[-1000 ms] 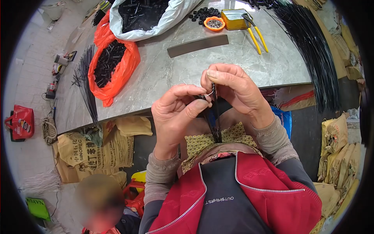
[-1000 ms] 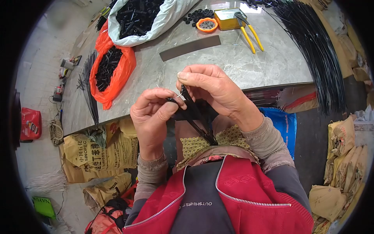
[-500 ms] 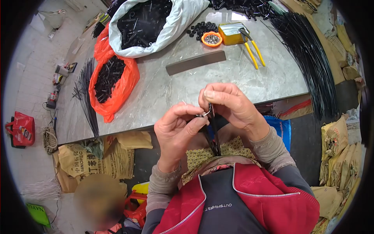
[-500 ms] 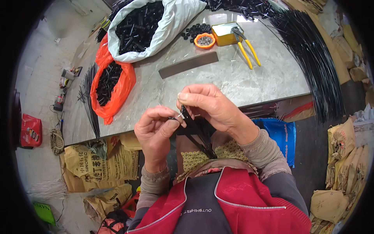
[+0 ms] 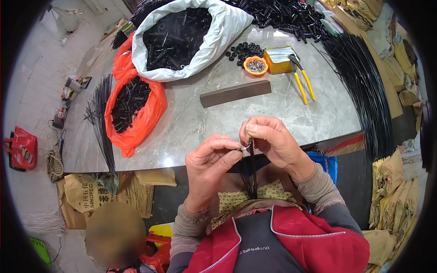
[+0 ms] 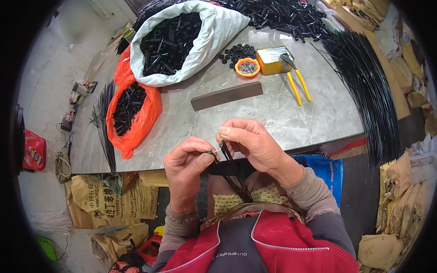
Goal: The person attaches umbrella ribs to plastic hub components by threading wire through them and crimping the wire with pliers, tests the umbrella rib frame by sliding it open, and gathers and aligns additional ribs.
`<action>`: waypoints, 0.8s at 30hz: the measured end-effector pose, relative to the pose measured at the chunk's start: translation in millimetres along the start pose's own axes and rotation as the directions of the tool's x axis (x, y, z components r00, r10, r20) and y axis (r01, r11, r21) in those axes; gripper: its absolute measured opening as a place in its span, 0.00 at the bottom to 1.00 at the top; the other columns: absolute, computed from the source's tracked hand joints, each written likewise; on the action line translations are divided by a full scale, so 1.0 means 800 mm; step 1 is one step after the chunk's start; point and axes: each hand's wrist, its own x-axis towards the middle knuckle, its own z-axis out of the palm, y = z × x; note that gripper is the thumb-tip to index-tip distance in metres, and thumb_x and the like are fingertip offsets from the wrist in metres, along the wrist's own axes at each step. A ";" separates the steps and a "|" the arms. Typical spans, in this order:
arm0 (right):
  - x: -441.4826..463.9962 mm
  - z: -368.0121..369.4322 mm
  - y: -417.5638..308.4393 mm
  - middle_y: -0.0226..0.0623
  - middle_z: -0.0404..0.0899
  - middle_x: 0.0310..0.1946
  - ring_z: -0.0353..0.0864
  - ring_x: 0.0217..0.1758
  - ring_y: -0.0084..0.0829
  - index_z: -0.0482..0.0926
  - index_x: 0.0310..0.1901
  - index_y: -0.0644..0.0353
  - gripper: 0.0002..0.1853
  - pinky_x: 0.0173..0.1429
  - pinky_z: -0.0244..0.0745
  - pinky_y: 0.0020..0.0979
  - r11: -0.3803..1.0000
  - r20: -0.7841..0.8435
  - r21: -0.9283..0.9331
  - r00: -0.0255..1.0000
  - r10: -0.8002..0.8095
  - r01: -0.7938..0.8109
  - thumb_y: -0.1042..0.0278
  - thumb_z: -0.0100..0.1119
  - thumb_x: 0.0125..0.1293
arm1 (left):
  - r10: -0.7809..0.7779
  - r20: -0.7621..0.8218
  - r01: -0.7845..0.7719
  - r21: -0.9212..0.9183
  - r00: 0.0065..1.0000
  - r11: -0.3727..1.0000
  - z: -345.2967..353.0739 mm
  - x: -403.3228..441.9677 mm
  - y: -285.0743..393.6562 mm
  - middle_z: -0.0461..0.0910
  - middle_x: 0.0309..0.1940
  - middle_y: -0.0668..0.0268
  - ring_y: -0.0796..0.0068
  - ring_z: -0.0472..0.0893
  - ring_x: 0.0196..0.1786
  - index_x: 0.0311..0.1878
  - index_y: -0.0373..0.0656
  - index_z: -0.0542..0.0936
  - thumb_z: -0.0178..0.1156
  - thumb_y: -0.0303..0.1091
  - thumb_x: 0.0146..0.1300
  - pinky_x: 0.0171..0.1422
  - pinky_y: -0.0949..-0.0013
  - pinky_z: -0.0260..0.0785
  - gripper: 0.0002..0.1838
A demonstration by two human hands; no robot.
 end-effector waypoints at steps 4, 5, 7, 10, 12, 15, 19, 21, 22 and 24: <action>0.027 -0.016 -0.014 0.26 0.79 0.28 0.76 0.31 0.16 0.81 0.38 0.62 0.11 0.36 0.72 0.22 0.977 0.090 -0.196 0.991 0.101 -0.082 0.62 0.57 0.72 | -0.023 0.072 0.030 -0.101 0.997 0.994 -0.016 0.000 -0.003 0.79 0.43 0.61 0.76 0.80 0.46 0.46 0.31 0.79 0.62 0.14 0.62 0.52 0.74 0.74 0.10; 0.039 -0.021 -0.021 0.26 0.80 0.28 0.76 0.31 0.16 0.82 0.38 0.62 0.11 0.36 0.72 0.22 0.960 0.117 -0.264 0.984 0.131 -0.096 0.62 0.57 0.71 | -0.020 0.070 0.028 -0.112 0.997 0.993 -0.018 0.000 -0.005 0.79 0.42 0.61 0.76 0.80 0.46 0.46 0.31 0.79 0.62 0.14 0.62 0.52 0.74 0.74 0.10; 0.072 -0.030 -0.032 0.26 0.80 0.29 0.77 0.31 0.17 0.82 0.38 0.63 0.11 0.37 0.73 0.23 0.874 0.058 -0.486 0.998 0.034 -0.002 0.63 0.57 0.71 | -0.015 0.066 0.024 -0.137 0.998 0.990 -0.019 0.000 -0.008 0.79 0.42 0.61 0.76 0.79 0.46 0.46 0.31 0.79 0.63 0.13 0.61 0.51 0.73 0.74 0.11; 0.147 -0.078 -0.027 0.30 0.84 0.31 0.81 0.32 0.24 0.83 0.38 0.62 0.09 0.39 0.75 0.27 0.485 0.088 -0.845 0.954 -0.286 0.224 0.65 0.59 0.67 | 0.027 0.087 -0.017 -0.113 0.996 0.993 -0.024 0.003 -0.008 0.79 0.42 0.61 0.75 0.79 0.46 0.46 0.32 0.79 0.64 0.13 0.59 0.51 0.72 0.74 0.12; 0.194 -0.107 -0.025 0.34 0.85 0.33 0.83 0.36 0.33 0.84 0.38 0.59 0.08 0.40 0.77 0.32 -0.013 0.185 -0.979 0.855 -0.485 0.205 0.65 0.62 0.62 | 0.046 0.060 -0.043 -0.059 0.997 0.997 -0.026 0.002 -0.012 0.79 0.42 0.61 0.75 0.79 0.45 0.46 0.34 0.79 0.65 0.13 0.58 0.51 0.72 0.73 0.14; 0.252 -0.134 -0.023 0.35 0.83 0.37 0.82 0.43 0.40 0.85 0.39 0.54 0.08 0.46 0.74 0.38 -0.447 0.290 -0.893 0.833 -0.472 0.057 0.63 0.64 0.60 | 0.040 0.019 -0.040 -0.019 0.999 0.999 -0.029 0.000 -0.013 0.79 0.42 0.62 0.76 0.79 0.45 0.46 0.35 0.79 0.65 0.13 0.58 0.51 0.72 0.72 0.14; 0.315 -0.170 -0.005 0.34 0.83 0.35 0.81 0.45 0.39 0.84 0.33 0.53 0.05 0.46 0.72 0.45 -0.682 0.320 -0.728 0.843 -0.432 -0.073 0.65 0.61 0.58 | 0.010 0.015 -0.009 -0.047 1.000 0.999 -0.034 0.001 -0.014 0.78 0.42 0.64 0.77 0.78 0.45 0.47 0.35 0.78 0.64 0.14 0.59 0.52 0.73 0.71 0.13; 0.327 -0.178 0.003 0.33 0.83 0.35 0.81 0.45 0.40 0.84 0.32 0.53 0.05 0.46 0.70 0.46 -0.681 0.303 -0.728 0.854 -0.424 -0.080 0.67 0.59 0.58 | -0.021 0.001 0.021 -0.093 1.000 0.995 -0.034 -0.001 -0.013 0.78 0.42 0.64 0.77 0.78 0.45 0.48 0.35 0.78 0.63 0.14 0.60 0.52 0.73 0.71 0.13; 0.324 -0.168 0.003 0.33 0.83 0.36 0.80 0.47 0.38 0.83 0.33 0.53 0.06 0.46 0.69 0.45 -0.695 0.284 -0.714 0.869 -0.405 -0.091 0.70 0.56 0.58 | -0.036 -0.011 0.034 -0.115 0.999 0.993 -0.033 -0.003 -0.014 0.78 0.43 0.64 0.78 0.78 0.45 0.48 0.34 0.77 0.63 0.14 0.61 0.52 0.73 0.70 0.13; 0.316 -0.162 0.006 0.33 0.83 0.36 0.79 0.49 0.38 0.83 0.34 0.53 0.07 0.47 0.67 0.45 -0.745 0.410 -0.667 0.846 -0.342 0.022 0.71 0.55 0.58 | -0.053 -0.026 0.048 -0.155 0.998 0.987 -0.034 -0.001 -0.015 0.77 0.44 0.64 0.79 0.78 0.46 0.49 0.34 0.77 0.61 0.15 0.63 0.52 0.74 0.70 0.12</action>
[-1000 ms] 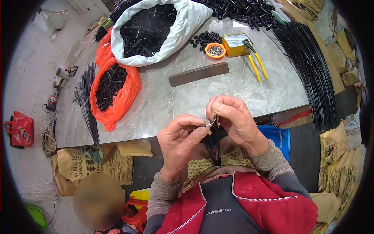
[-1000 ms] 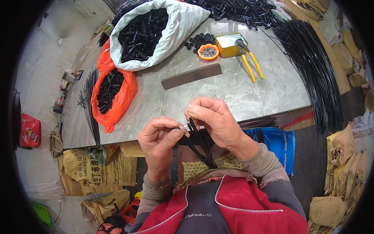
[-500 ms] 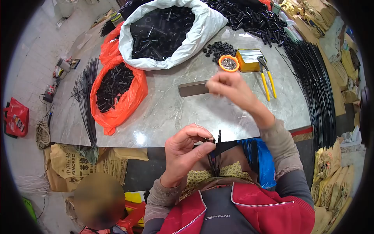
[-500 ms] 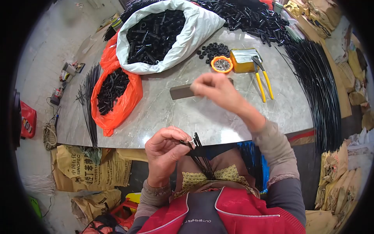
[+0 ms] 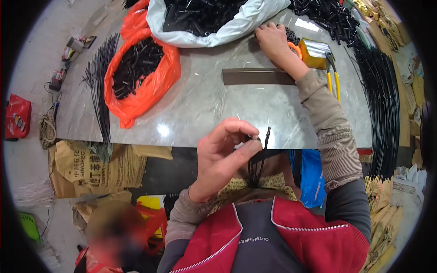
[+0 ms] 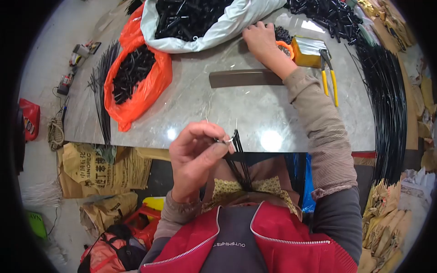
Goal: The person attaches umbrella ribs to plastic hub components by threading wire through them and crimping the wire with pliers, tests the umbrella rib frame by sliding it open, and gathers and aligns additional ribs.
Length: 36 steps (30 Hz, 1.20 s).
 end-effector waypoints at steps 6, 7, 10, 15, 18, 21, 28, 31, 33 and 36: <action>-0.044 -0.121 -0.041 0.32 0.81 0.34 0.79 0.41 0.29 0.82 0.44 0.62 0.12 0.45 0.73 0.32 0.516 0.131 0.846 0.990 0.044 -0.135 0.62 0.62 0.66 | 0.068 -0.018 -0.068 0.020 0.998 0.998 0.003 0.001 -0.002 0.78 0.50 0.60 0.80 0.78 0.46 0.52 0.33 0.76 0.59 0.17 0.67 0.52 0.75 0.72 0.12; -0.054 -0.150 -0.045 0.31 0.81 0.35 0.79 0.40 0.26 0.82 0.45 0.62 0.13 0.44 0.73 0.30 0.296 0.246 0.924 0.969 0.023 -0.241 0.62 0.61 0.68 | 0.073 -0.022 -0.073 0.023 0.997 0.997 0.006 0.001 -0.001 0.78 0.50 0.60 0.80 0.78 0.46 0.52 0.33 0.76 0.59 0.17 0.67 0.52 0.75 0.72 0.12; -0.089 -0.210 -0.056 0.30 0.80 0.39 0.79 0.39 0.21 0.81 0.48 0.64 0.13 0.43 0.74 0.26 -0.138 0.351 0.924 0.934 -0.069 -0.357 0.63 0.58 0.71 | 0.063 -0.021 -0.062 0.041 0.998 0.997 0.013 -0.003 0.001 0.79 0.49 0.60 0.80 0.78 0.45 0.52 0.33 0.75 0.59 0.17 0.67 0.52 0.76 0.72 0.12; -0.130 -0.256 -0.071 0.32 0.82 0.36 0.80 0.37 0.19 0.79 0.52 0.65 0.16 0.46 0.76 0.23 -0.529 0.391 0.758 0.915 -0.098 -0.381 0.61 0.61 0.71 | 0.048 -0.001 -0.048 0.027 0.999 0.998 0.031 -0.012 0.005 0.81 0.46 0.61 0.80 0.79 0.45 0.52 0.33 0.75 0.59 0.18 0.67 0.52 0.76 0.73 0.11; -0.147 -0.268 -0.077 0.32 0.82 0.36 0.80 0.37 0.19 0.80 0.51 0.64 0.15 0.45 0.76 0.22 -0.614 0.378 0.691 0.915 -0.143 -0.382 0.61 0.61 0.71 | 0.061 0.005 -0.061 0.042 0.998 0.997 0.040 -0.022 0.006 0.81 0.46 0.61 0.80 0.79 0.46 0.51 0.33 0.75 0.59 0.18 0.67 0.52 0.76 0.73 0.11; -0.161 -0.279 -0.082 0.31 0.82 0.36 0.81 0.38 0.19 0.80 0.51 0.64 0.14 0.46 0.77 0.22 -0.658 0.354 0.648 0.917 -0.185 -0.383 0.61 0.60 0.72 | 0.099 0.004 -0.099 0.094 0.995 0.991 0.050 -0.031 0.009 0.81 0.45 0.61 0.79 0.80 0.46 0.51 0.33 0.76 0.60 0.18 0.66 0.53 0.75 0.74 0.11; -0.190 -0.305 -0.087 0.31 0.81 0.38 0.81 0.40 0.20 0.80 0.50 0.64 0.13 0.48 0.78 0.25 -0.724 0.280 0.605 0.940 -0.196 -0.332 0.63 0.58 0.73 | 0.142 0.017 -0.143 0.045 0.990 0.989 0.075 -0.054 0.011 0.82 0.45 0.57 0.74 0.81 0.45 0.51 0.32 0.76 0.61 0.17 0.65 0.53 0.71 0.76 0.12; -0.200 -0.316 -0.086 0.31 0.80 0.40 0.80 0.43 0.20 0.79 0.50 0.64 0.12 0.50 0.78 0.26 -0.738 0.247 0.600 0.949 -0.197 -0.310 0.64 0.56 0.73 | 0.159 0.024 -0.160 0.043 0.987 0.986 0.085 -0.064 0.015 0.82 0.45 0.58 0.74 0.81 0.45 0.54 0.33 0.74 0.61 0.17 0.65 0.53 0.71 0.76 0.15; -0.204 -0.322 -0.086 0.31 0.80 0.41 0.80 0.44 0.20 0.79 0.51 0.64 0.12 0.51 0.78 0.27 -0.740 0.231 0.604 0.954 -0.193 -0.296 0.65 0.56 0.73 | 0.159 0.016 -0.160 0.051 0.987 0.986 0.090 -0.068 0.017 0.83 0.44 0.57 0.74 0.82 0.45 0.55 0.33 0.73 0.61 0.17 0.65 0.53 0.71 0.76 0.17; -0.208 -0.325 -0.090 0.32 0.81 0.42 0.79 0.45 0.19 0.79 0.51 0.64 0.12 0.52 0.78 0.27 -0.735 0.233 0.613 0.955 -0.183 -0.291 0.65 0.55 0.74 | 0.148 0.004 -0.148 0.047 0.989 0.988 0.093 -0.072 0.019 0.83 0.43 0.58 0.74 0.82 0.45 0.57 0.34 0.72 0.62 0.17 0.64 0.53 0.71 0.76 0.19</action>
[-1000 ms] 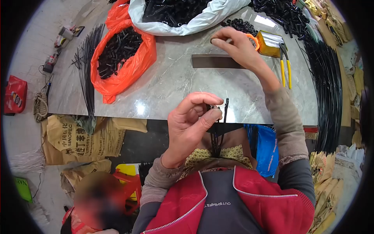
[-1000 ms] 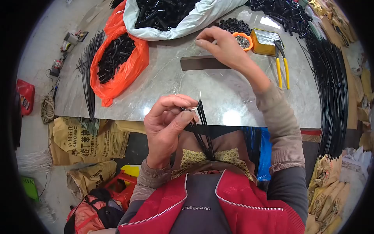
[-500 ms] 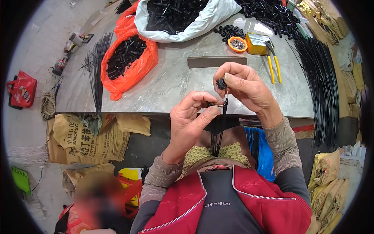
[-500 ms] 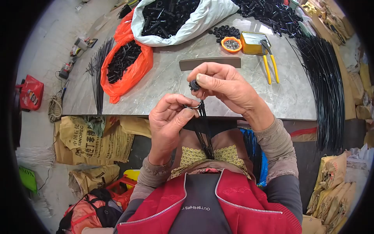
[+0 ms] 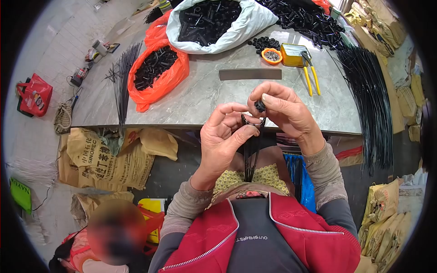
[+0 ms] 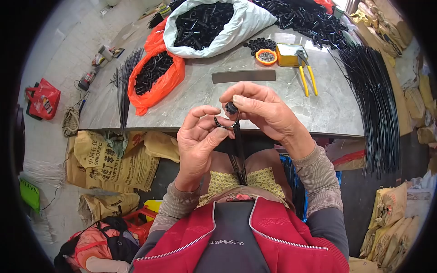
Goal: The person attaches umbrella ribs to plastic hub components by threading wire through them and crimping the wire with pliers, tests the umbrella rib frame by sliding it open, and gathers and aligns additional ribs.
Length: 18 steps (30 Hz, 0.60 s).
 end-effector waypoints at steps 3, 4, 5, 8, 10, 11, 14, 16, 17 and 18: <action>0.004 0.000 0.004 0.32 0.81 0.43 0.79 0.44 0.19 0.80 0.52 0.64 0.13 0.51 0.78 0.26 1.000 -0.028 -0.018 0.999 0.016 -0.016 0.65 0.56 0.73 | -0.005 -0.016 0.005 -0.015 1.000 1.000 -0.005 0.002 -0.001 0.83 0.43 0.58 0.74 0.82 0.46 0.58 0.34 0.71 0.62 0.17 0.64 0.54 0.71 0.76 0.20; 0.008 -0.001 0.005 0.32 0.81 0.43 0.79 0.44 0.19 0.80 0.52 0.64 0.13 0.51 0.78 0.26 0.999 -0.027 -0.027 0.999 0.020 -0.021 0.65 0.56 0.73 | -0.007 -0.026 0.006 -0.016 1.000 1.000 -0.007 0.004 -0.001 0.83 0.43 0.58 0.74 0.82 0.46 0.58 0.34 0.71 0.62 0.17 0.64 0.54 0.70 0.76 0.20; 0.012 -0.002 0.006 0.32 0.81 0.43 0.79 0.44 0.19 0.80 0.52 0.64 0.13 0.51 0.78 0.26 0.999 -0.024 -0.036 0.999 0.024 -0.025 0.66 0.56 0.73 | -0.006 -0.036 0.005 -0.016 0.999 1.000 -0.010 0.006 -0.001 0.83 0.43 0.57 0.74 0.82 0.47 0.58 0.33 0.71 0.62 0.17 0.64 0.55 0.70 0.76 0.20; 0.025 -0.007 0.010 0.31 0.81 0.43 0.80 0.43 0.19 0.80 0.51 0.64 0.13 0.49 0.78 0.25 0.998 -0.009 -0.050 0.999 0.040 -0.041 0.66 0.58 0.72 | 0.018 -0.032 -0.018 -0.014 0.999 1.000 -0.021 0.011 -0.006 0.83 0.45 0.58 0.73 0.83 0.49 0.57 0.33 0.71 0.63 0.17 0.64 0.56 0.70 0.76 0.20; 0.033 -0.005 0.008 0.32 0.81 0.40 0.80 0.41 0.19 0.80 0.48 0.65 0.12 0.47 0.78 0.25 0.994 -0.042 -0.085 0.997 0.062 -0.066 0.66 0.61 0.70 | 0.016 -0.050 -0.017 -0.020 0.999 1.000 -0.025 0.012 -0.009 0.83 0.45 0.57 0.73 0.83 0.50 0.57 0.33 0.70 0.63 0.18 0.64 0.56 0.70 0.75 0.20; 0.037 -0.005 0.005 0.32 0.81 0.39 0.80 0.40 0.19 0.80 0.47 0.65 0.12 0.47 0.78 0.24 0.991 -0.050 -0.109 0.996 0.078 -0.083 0.66 0.62 0.69 | 0.017 -0.054 -0.018 -0.022 0.998 1.000 -0.027 0.014 -0.009 0.83 0.46 0.57 0.73 0.83 0.50 0.57 0.32 0.70 0.63 0.18 0.64 0.56 0.70 0.75 0.20; 0.046 -0.005 -0.003 0.32 0.81 0.36 0.81 0.39 0.20 0.80 0.44 0.65 0.11 0.46 0.78 0.24 0.976 -0.077 -0.186 0.992 0.100 -0.113 0.67 0.64 0.66 | -0.014 -0.013 0.014 -0.037 1.000 0.999 -0.031 0.019 -0.007 0.83 0.45 0.57 0.73 0.83 0.50 0.57 0.33 0.70 0.63 0.18 0.64 0.57 0.70 0.75 0.20; 0.050 -0.008 -0.009 0.32 0.81 0.37 0.81 0.40 0.20 0.80 0.43 0.65 0.10 0.46 0.78 0.24 0.968 -0.054 -0.231 0.994 0.092 -0.102 0.68 0.64 0.65 | -0.001 -0.004 0.001 -0.045 1.000 0.999 -0.031 0.022 -0.011 0.83 0.44 0.57 0.73 0.83 0.50 0.57 0.33 0.70 0.63 0.18 0.64 0.57 0.70 0.74 0.20; 0.051 -0.008 -0.013 0.30 0.81 0.36 0.79 0.38 0.18 0.81 0.45 0.64 0.11 0.44 0.76 0.23 0.945 -0.065 -0.310 0.994 0.085 -0.101 0.67 0.63 0.66 | 0.006 0.000 -0.006 -0.049 1.000 0.999 -0.031 0.023 -0.013 0.83 0.43 0.57 0.73 0.82 0.50 0.57 0.33 0.70 0.63 0.18 0.64 0.56 0.70 0.74 0.19; 0.053 -0.006 -0.018 0.31 0.80 0.36 0.78 0.39 0.19 0.80 0.45 0.64 0.11 0.44 0.74 0.23 0.923 -0.073 -0.370 0.994 0.084 -0.106 0.67 0.62 0.66 | -0.004 0.001 0.004 -0.053 1.000 0.999 -0.031 0.024 -0.013 0.83 0.43 0.57 0.74 0.82 0.49 0.57 0.34 0.70 0.62 0.18 0.64 0.56 0.70 0.74 0.19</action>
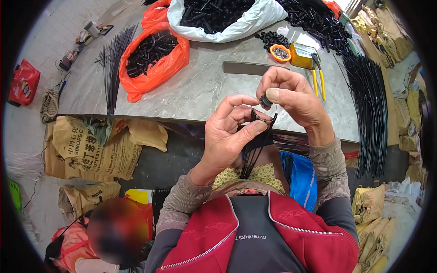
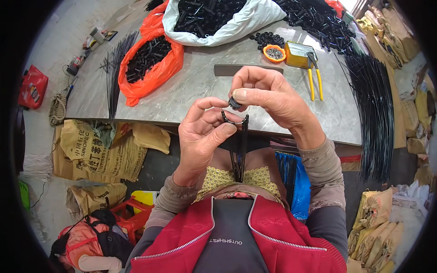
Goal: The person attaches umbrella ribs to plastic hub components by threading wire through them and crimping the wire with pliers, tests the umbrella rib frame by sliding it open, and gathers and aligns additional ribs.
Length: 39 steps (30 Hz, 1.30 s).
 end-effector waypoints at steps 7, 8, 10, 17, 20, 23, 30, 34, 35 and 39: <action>0.006 -0.006 -0.016 0.24 0.79 0.31 0.74 0.34 0.16 0.84 0.46 0.62 0.13 0.39 0.70 0.21 0.966 0.005 -0.257 1.000 -0.005 0.006 0.61 0.62 0.68 | -0.018 0.014 0.018 0.003 1.000 1.000 -0.003 0.003 -0.004 0.83 0.43 0.58 0.75 0.82 0.48 0.57 0.34 0.70 0.62 0.19 0.65 0.56 0.70 0.73 0.19; 0.006 -0.007 -0.017 0.25 0.79 0.31 0.75 0.34 0.16 0.84 0.46 0.62 0.13 0.39 0.70 0.21 0.970 -0.004 -0.244 1.000 0.009 -0.010 0.61 0.63 0.68 | -0.015 0.015 0.015 0.006 1.000 1.000 -0.003 0.004 -0.004 0.83 0.43 0.58 0.75 0.81 0.48 0.57 0.34 0.70 0.62 0.19 0.65 0.56 0.70 0.73 0.19; 0.007 -0.007 -0.017 0.26 0.79 0.31 0.75 0.33 0.16 0.84 0.44 0.62 0.13 0.39 0.71 0.21 0.981 -0.018 -0.191 0.999 0.041 -0.043 0.61 0.64 0.67 | -0.010 0.018 0.010 0.016 1.000 1.000 -0.005 0.005 -0.004 0.83 0.42 0.58 0.75 0.81 0.48 0.57 0.34 0.71 0.62 0.19 0.65 0.55 0.70 0.73 0.18; 0.012 -0.010 0.003 0.29 0.81 0.31 0.78 0.33 0.18 0.81 0.40 0.61 0.10 0.40 0.74 0.22 0.986 -0.038 0.095 0.990 0.138 -0.134 0.63 0.65 0.66 | 0.020 0.008 -0.020 0.025 1.000 0.999 -0.008 0.008 -0.011 0.82 0.44 0.59 0.76 0.81 0.48 0.56 0.33 0.71 0.62 0.18 0.65 0.55 0.72 0.74 0.18; 0.012 -0.006 0.013 0.29 0.81 0.31 0.78 0.32 0.18 0.80 0.38 0.60 0.09 0.40 0.75 0.22 0.970 -0.049 0.188 0.985 0.168 -0.156 0.63 0.65 0.67 | 0.030 -0.011 -0.030 0.006 0.999 1.000 -0.008 0.008 -0.014 0.81 0.45 0.60 0.77 0.81 0.48 0.56 0.34 0.71 0.62 0.18 0.64 0.55 0.73 0.74 0.18; 0.010 -0.001 0.021 0.28 0.80 0.30 0.77 0.31 0.17 0.79 0.36 0.59 0.09 0.40 0.75 0.22 0.956 -0.062 0.241 0.980 0.189 -0.169 0.63 0.65 0.67 | 0.034 -0.042 -0.033 0.018 0.999 0.999 -0.005 0.010 -0.012 0.81 0.45 0.60 0.77 0.81 0.48 0.57 0.33 0.71 0.63 0.18 0.64 0.55 0.73 0.74 0.19; 0.006 0.002 0.028 0.24 0.78 0.28 0.77 0.30 0.15 0.79 0.33 0.57 0.09 0.39 0.75 0.21 0.953 -0.105 0.264 0.977 0.185 -0.152 0.63 0.66 0.67 | 0.060 -0.068 -0.056 0.050 0.996 0.997 -0.008 0.010 -0.017 0.80 0.44 0.61 0.77 0.81 0.47 0.58 0.33 0.69 0.63 0.18 0.64 0.53 0.73 0.75 0.21; 0.004 0.005 0.028 0.24 0.79 0.28 0.77 0.30 0.15 0.78 0.32 0.56 0.09 0.38 0.74 0.21 0.965 -0.154 0.223 0.973 0.174 -0.137 0.64 0.66 0.66 | 0.051 -0.086 -0.046 0.059 0.995 0.997 -0.006 0.011 -0.016 0.80 0.43 0.61 0.77 0.81 0.46 0.58 0.34 0.69 0.64 0.18 0.63 0.52 0.74 0.75 0.21; 0.004 0.006 0.027 0.24 0.79 0.28 0.77 0.30 0.15 0.78 0.32 0.56 0.09 0.39 0.75 0.21 0.968 -0.160 0.214 0.973 0.167 -0.131 0.64 0.67 0.66 | 0.047 -0.090 -0.041 0.066 0.995 0.997 -0.006 0.012 -0.015 0.80 0.43 0.61 0.77 0.81 0.46 0.58 0.34 0.69 0.64 0.18 0.63 0.52 0.74 0.75 0.21; 0.001 0.015 0.022 0.25 0.80 0.28 0.77 0.31 0.14 0.78 0.31 0.56 0.09 0.39 0.74 0.21 0.979 -0.213 0.172 0.966 0.144 -0.108 0.65 0.67 0.66 | 0.039 -0.118 -0.032 0.062 0.992 0.998 -0.005 0.012 -0.013 0.80 0.42 0.61 0.77 0.81 0.46 0.57 0.34 0.70 0.64 0.18 0.63 0.50 0.75 0.76 0.21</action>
